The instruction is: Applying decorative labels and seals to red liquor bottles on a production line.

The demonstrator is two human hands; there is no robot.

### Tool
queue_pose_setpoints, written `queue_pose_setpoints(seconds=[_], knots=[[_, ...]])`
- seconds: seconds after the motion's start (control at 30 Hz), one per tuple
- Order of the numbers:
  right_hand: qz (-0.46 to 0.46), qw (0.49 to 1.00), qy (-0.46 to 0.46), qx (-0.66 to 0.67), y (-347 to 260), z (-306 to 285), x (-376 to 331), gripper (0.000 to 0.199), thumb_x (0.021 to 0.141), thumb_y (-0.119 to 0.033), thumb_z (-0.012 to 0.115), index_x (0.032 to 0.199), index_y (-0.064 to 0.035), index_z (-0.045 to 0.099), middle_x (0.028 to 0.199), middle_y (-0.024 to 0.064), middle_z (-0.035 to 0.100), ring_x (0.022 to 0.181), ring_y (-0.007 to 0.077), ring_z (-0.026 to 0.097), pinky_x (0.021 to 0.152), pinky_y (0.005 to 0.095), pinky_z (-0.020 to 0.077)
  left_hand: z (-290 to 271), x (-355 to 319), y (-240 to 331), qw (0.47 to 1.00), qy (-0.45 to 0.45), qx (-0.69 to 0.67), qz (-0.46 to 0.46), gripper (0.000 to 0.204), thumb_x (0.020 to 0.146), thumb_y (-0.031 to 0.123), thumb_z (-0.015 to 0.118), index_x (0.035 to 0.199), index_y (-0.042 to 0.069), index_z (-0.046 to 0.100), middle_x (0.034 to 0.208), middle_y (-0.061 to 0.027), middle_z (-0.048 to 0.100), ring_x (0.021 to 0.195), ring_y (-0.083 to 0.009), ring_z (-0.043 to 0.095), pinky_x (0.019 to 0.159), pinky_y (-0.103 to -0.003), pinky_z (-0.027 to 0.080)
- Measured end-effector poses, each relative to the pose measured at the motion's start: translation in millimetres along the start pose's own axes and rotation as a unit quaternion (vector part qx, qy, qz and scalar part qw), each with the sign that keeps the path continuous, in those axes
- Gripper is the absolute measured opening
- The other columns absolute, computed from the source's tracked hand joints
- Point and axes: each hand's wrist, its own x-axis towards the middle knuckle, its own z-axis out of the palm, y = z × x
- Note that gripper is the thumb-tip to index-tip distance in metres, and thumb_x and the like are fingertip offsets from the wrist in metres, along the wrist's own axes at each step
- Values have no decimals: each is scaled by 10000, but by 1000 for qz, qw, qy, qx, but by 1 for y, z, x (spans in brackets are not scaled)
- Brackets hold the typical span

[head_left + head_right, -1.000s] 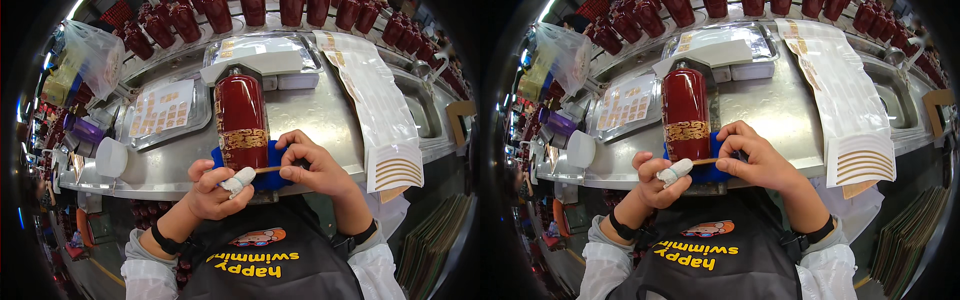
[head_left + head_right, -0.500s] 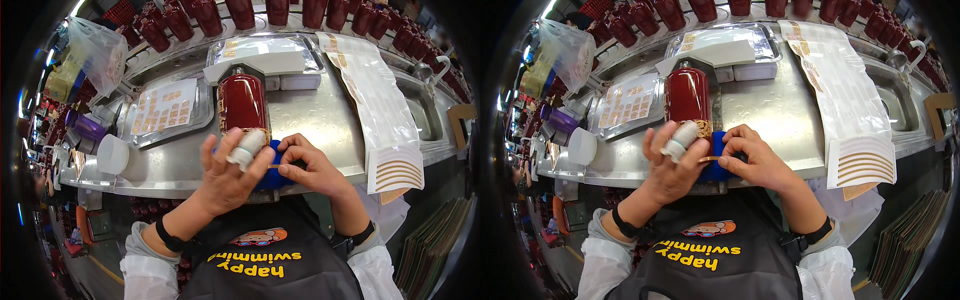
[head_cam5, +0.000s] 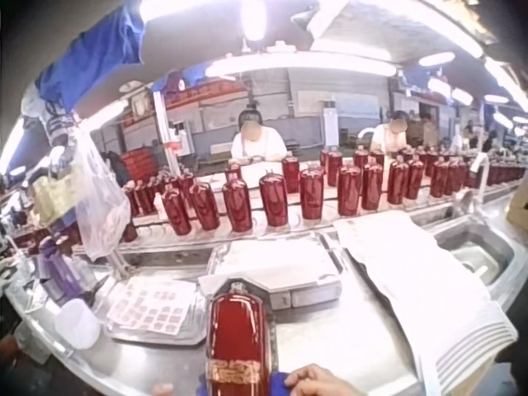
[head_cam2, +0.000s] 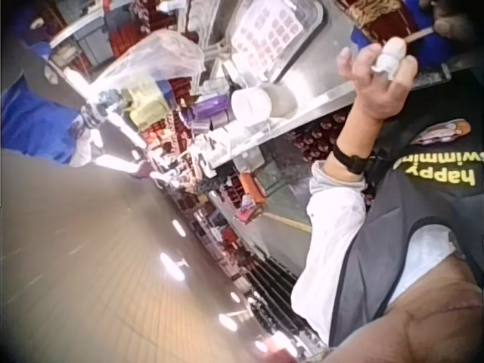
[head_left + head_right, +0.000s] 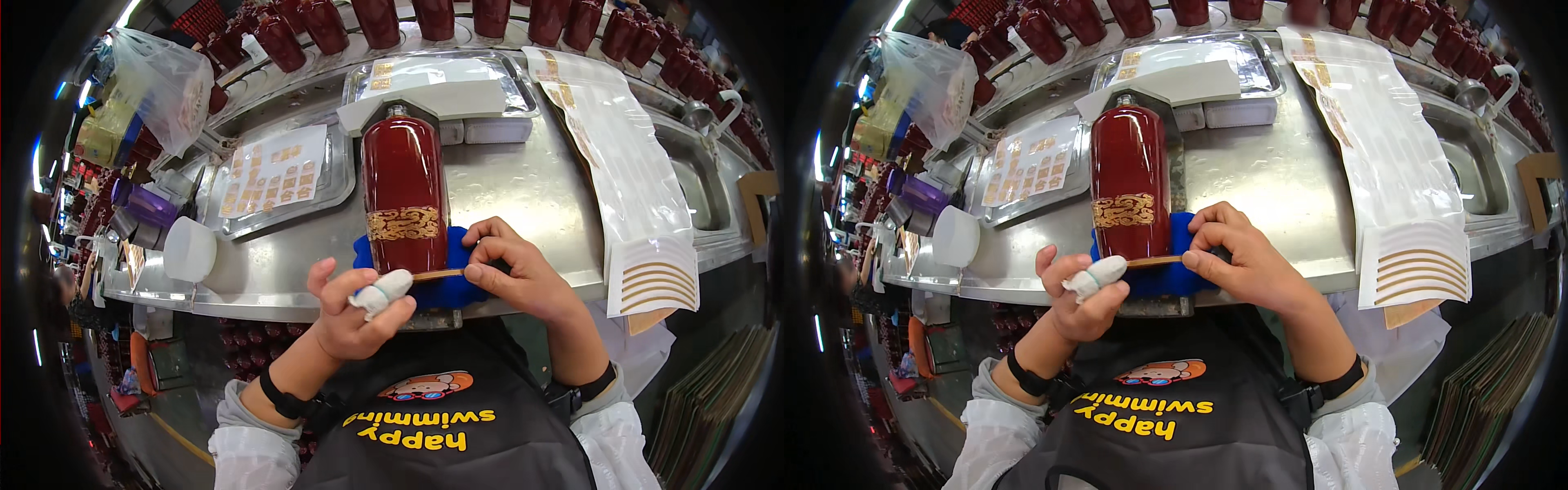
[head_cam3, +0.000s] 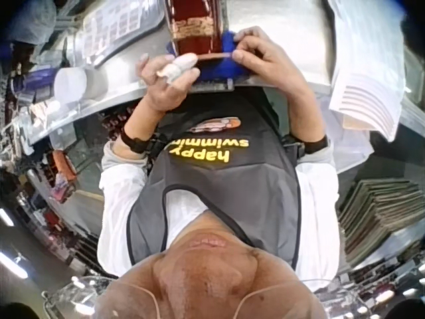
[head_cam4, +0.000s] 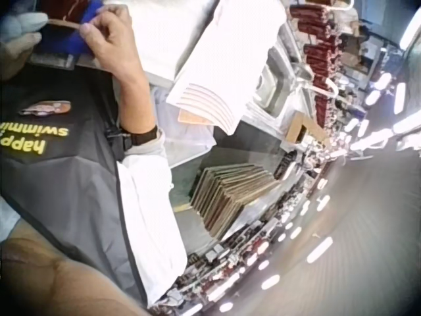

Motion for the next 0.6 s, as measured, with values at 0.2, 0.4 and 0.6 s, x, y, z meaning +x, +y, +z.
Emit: queue_pose_setpoints(seconds=[0.2, 0.4, 0.6], knots=[[2, 1000, 3, 1, 0, -2, 0, 209, 882, -230, 668, 833, -34, 614, 1082, 107, 490, 1088, 227, 468, 957, 338, 362, 5, 22, -4, 992, -7, 7, 124, 218, 715, 178, 682, 913, 244, 617, 909, 101, 629, 981, -168, 490, 995, -501, 274], [14, 1000, 8, 15, -2, 2, -1, 192, 879, -218, 669, 834, -39, 613, 1080, 104, 495, 1087, 229, 468, 955, 335, 362, 12, 37, -2, 980, -36, 34, 193, 207, 749, 218, 647, 949, 265, 622, 990, 95, 624, 1045, -169, 488, 1021, -497, 269], [-2, 1000, -9, -14, -11, -1, -1, 192, 869, -228, 681, 836, -50, 618, 1091, 97, 497, 1096, 247, 452, 970, 352, 354, 16, 24, -3, 995, -26, -39, -82, 480, 768, 222, 737, 1182, 151, 504, 1229, -77, 593, 1196, -290, 520, 1084, -532, 223]])
